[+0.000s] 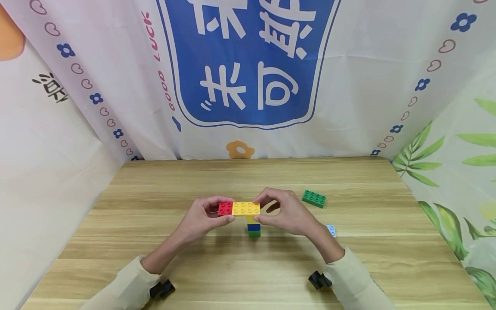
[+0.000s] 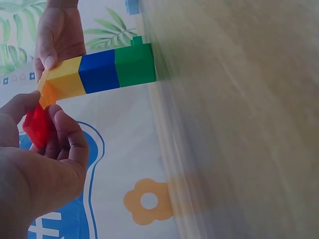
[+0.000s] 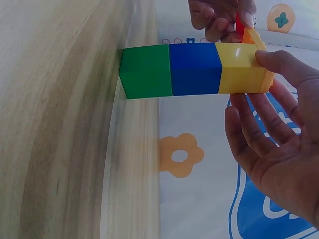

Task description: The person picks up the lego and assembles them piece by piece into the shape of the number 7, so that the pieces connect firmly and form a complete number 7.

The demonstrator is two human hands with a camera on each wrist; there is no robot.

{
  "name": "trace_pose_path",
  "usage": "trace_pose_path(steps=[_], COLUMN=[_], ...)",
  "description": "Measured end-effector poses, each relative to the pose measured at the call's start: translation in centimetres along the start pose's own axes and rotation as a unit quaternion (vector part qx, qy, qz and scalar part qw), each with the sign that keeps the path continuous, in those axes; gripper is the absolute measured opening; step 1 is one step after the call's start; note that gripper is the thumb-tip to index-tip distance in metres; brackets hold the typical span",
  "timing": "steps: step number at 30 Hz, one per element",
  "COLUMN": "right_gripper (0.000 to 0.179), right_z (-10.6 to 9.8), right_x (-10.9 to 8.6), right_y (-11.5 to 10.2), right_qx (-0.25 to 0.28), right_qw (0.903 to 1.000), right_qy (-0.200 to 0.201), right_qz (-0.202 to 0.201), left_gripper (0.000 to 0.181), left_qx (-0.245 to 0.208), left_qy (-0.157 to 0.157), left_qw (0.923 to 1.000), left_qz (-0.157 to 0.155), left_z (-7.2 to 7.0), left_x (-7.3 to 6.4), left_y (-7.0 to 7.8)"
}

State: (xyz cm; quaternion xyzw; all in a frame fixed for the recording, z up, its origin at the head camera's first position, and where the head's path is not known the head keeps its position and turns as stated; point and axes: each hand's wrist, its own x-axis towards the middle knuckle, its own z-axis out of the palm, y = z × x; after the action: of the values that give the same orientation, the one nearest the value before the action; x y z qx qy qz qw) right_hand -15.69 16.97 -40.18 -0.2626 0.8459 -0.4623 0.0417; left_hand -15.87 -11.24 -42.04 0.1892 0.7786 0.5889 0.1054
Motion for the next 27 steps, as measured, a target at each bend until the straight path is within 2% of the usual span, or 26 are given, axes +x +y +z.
trace_pose_path(steps=[16,23,27], right_gripper=[0.032,0.040,0.044], right_z=[-0.1,-0.5,-1.3], right_x=[-0.1,-0.1,-0.4], right_y=[-0.2,0.1,0.4], right_qx=[-0.008,-0.007,-0.018], right_qw=[1.0000,0.9997,0.9997], right_qy=[-0.002,-0.011,0.003], right_qz=[-0.002,-0.019,-0.018], left_gripper=[0.038,0.038,0.038], left_qx=[0.001,-0.004,-0.001], left_qy=[-0.004,-0.006,-0.008], left_qw=[1.0000,1.0000,0.9999], left_qz=[-0.004,-0.004,-0.007], left_z=[0.0,0.0,0.0], left_x=[0.0,0.0,-0.1], left_y=[0.1,0.0,0.0])
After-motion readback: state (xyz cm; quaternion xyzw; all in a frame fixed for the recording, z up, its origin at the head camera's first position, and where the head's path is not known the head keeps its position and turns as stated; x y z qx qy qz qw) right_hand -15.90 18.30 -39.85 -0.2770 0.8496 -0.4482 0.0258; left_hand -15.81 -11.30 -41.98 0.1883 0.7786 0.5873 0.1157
